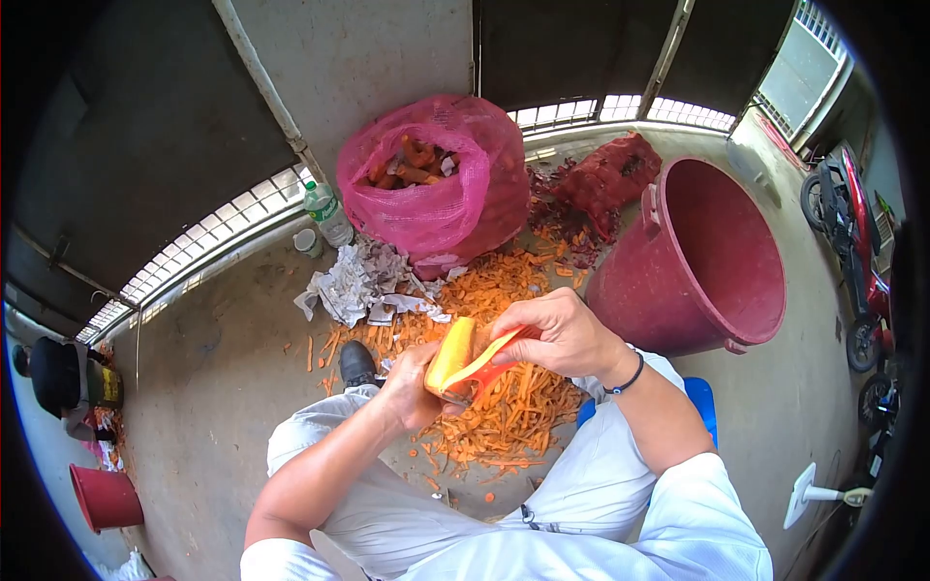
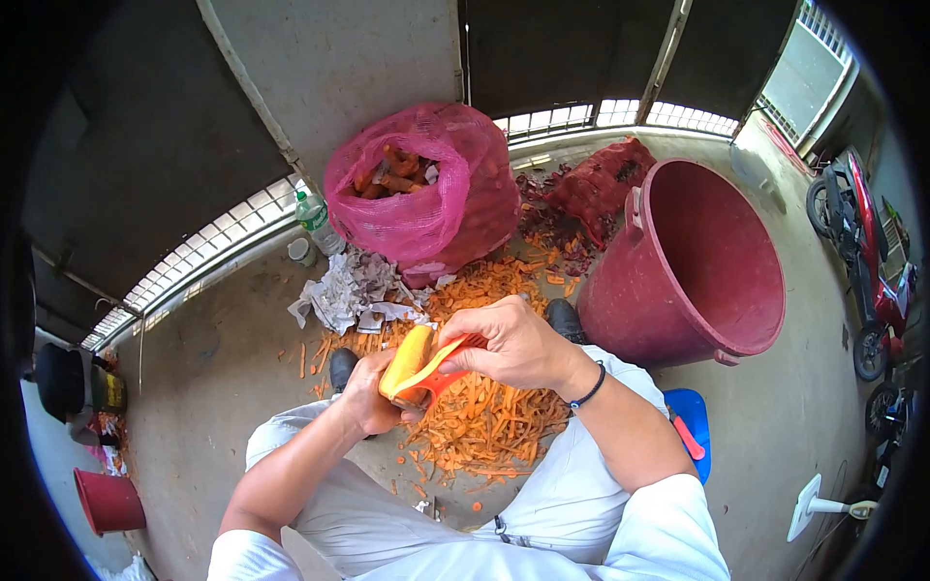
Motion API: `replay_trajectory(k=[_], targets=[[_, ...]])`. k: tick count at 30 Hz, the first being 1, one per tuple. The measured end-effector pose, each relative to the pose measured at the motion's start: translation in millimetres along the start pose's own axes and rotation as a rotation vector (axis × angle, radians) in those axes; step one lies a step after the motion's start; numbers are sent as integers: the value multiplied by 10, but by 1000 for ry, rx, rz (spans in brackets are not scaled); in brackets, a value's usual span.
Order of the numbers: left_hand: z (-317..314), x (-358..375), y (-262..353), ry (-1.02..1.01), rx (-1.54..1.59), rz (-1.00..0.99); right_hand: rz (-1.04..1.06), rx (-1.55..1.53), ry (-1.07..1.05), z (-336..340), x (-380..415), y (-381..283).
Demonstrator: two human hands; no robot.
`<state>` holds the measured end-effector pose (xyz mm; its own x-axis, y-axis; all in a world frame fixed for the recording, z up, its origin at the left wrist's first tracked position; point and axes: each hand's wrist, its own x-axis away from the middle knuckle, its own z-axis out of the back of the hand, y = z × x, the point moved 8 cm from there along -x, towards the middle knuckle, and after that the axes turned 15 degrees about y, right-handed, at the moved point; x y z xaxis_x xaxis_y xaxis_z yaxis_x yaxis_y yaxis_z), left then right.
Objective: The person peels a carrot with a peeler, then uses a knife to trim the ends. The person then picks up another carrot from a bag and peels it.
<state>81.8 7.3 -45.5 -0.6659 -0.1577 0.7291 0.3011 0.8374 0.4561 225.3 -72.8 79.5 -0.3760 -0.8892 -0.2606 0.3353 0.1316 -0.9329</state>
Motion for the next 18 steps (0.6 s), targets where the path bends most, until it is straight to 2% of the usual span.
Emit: replay_trajectory(k=[5, 6, 8, 9, 10, 12, 14, 15, 18], targets=[[-59, 81, -4, -4, -4, 72, -69, -83, 24, 52, -8, 19], [-10, 27, -28, -67, -11, 81, -58, -79, 41, 85, -23, 26], [-26, 35, -74, -133, -13, 88, -112, -104, 223, 397, -93, 205], [-21, 59, -91, -78, -70, 67, -51, -35, 359, 631, -139, 246], [3, 72, -117, -23, -130, 48, 58, 543, 426, 887, -183, 177], [76, 27, -221, 10, -71, 105, 16, 493, 687, 1251, -195, 396], [-53, 42, -178, -146, -25, 101, 25, 452, 755, 1366, -120, 341], [-35, 57, -103, -75, -61, 60, 31, 450, 739, 1318, -116, 353], [27, -5, 26, -27, 107, -4, -53, 55, 589, 1015, -83, 394]])
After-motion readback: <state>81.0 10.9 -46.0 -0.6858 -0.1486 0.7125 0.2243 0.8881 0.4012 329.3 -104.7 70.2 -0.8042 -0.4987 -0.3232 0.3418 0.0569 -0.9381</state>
